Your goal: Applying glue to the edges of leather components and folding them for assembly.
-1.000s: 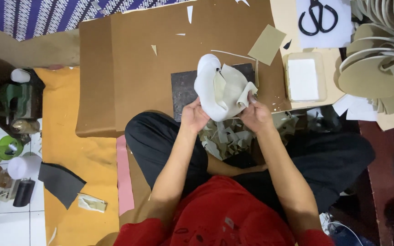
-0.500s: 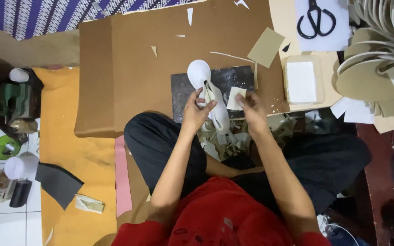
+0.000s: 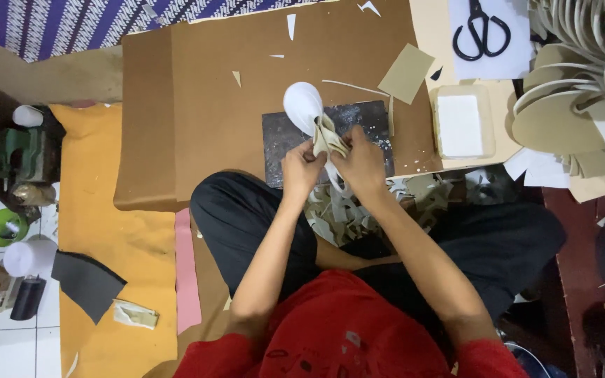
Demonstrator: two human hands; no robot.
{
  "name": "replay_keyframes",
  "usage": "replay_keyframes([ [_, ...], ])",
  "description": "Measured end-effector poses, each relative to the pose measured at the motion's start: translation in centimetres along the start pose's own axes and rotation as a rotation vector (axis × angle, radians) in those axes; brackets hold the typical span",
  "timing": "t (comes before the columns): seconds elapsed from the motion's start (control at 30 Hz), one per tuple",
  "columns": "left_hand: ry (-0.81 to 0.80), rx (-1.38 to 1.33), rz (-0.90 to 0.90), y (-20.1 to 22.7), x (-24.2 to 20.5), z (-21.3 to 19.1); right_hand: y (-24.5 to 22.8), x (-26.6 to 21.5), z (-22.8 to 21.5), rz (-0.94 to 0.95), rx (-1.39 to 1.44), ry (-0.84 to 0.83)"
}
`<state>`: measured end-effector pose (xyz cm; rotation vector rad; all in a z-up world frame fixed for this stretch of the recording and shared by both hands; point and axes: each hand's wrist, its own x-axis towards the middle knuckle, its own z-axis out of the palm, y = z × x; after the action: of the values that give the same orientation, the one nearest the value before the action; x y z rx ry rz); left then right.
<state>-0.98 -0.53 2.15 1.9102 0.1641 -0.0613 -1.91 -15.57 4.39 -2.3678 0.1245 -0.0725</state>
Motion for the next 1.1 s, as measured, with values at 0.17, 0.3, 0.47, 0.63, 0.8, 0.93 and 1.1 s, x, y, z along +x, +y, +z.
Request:
replay_keyframes([
  [0.17,0.255,0.475,0.07,5.0,-0.8,-2.0,-1.1,1.7,-3.0,-0.055,-0.157,0.109],
  [0.3,0.299,0.624,0.113,3.6,1.5,-0.9,0.4,3.3,-1.0,-0.138,-0.207,0.212],
  [0.47,0.236,0.346,0.151,2.3,0.9,-0.6,1.8,3.8,0.2,-0.11,-0.017,0.234],
  [0.63,0.07,-0.077,-0.291,-5.4,2.2,-1.4,6.6,3.5,-0.3,0.243,0.59,0.197],
  [0.8,-0.07,-0.807,-0.681,-3.6,-0.8,-0.5,6.7,1.8,0.4,0.527,0.848,-0.015],
  [0.93,-0.118,-0.88,-0.735,-4.1,0.1,0.9,8.0,1.2,0.9,0.838,1.268,-0.115],
  [1.1,-0.339,-1.01,-0.932,-7.8,1.8,1.6,5.6,0.3,-0.8,1.069,1.585,-0.299],
])
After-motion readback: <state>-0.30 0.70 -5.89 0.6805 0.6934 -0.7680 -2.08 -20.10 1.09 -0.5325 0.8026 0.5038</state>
